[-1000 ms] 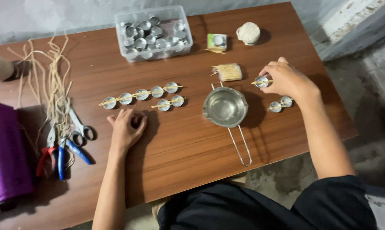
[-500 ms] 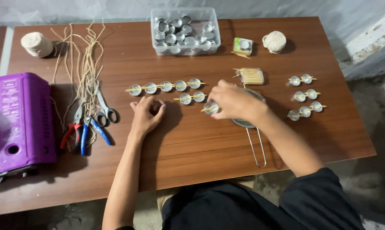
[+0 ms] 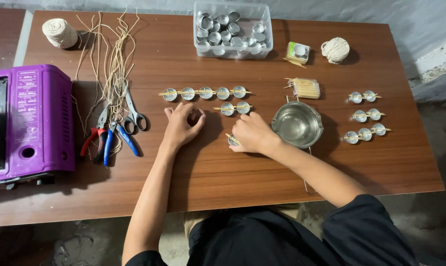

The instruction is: Assembling candle wicks by attaching metal wick tabs to wicks that are secured by wooden sticks on a table.

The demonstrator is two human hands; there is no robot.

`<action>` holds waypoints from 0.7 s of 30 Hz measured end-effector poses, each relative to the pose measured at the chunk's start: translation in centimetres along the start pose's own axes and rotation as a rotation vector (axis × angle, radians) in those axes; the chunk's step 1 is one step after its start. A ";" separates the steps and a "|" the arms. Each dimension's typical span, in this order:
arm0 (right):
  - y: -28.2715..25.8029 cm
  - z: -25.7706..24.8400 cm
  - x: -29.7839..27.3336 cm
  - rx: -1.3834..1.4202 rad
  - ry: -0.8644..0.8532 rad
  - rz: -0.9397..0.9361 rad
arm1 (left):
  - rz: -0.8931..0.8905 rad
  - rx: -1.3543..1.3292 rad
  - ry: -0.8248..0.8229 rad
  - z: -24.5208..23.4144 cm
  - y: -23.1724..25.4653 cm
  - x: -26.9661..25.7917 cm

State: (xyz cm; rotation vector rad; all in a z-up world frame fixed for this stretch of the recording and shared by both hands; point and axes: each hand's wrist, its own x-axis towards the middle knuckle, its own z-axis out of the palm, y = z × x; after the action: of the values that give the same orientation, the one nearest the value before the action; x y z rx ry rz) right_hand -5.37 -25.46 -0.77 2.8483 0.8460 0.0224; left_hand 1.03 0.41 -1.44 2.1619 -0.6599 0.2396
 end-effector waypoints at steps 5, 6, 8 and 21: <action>-1.5 -1.3 0.3 -0.008 -0.016 0.047 | 0.004 0.014 -0.004 0.1 0.0 0.0; -1.8 -1.7 0.4 -0.012 -0.024 0.066 | 0.002 0.018 -0.009 0.1 0.0 0.0; -2.2 -2.0 0.4 -0.021 -0.025 0.075 | 0.001 0.024 -0.010 0.0 0.2 0.0; 0.8 -13.8 -7.7 0.371 0.204 0.376 | 0.157 0.021 -0.193 -1.5 3.3 -0.1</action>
State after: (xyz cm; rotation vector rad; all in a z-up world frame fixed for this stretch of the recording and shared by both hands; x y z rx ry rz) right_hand -12.27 -28.15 13.25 3.3621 0.3590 0.2297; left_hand -0.74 -0.06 1.64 2.1726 -0.9425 0.1219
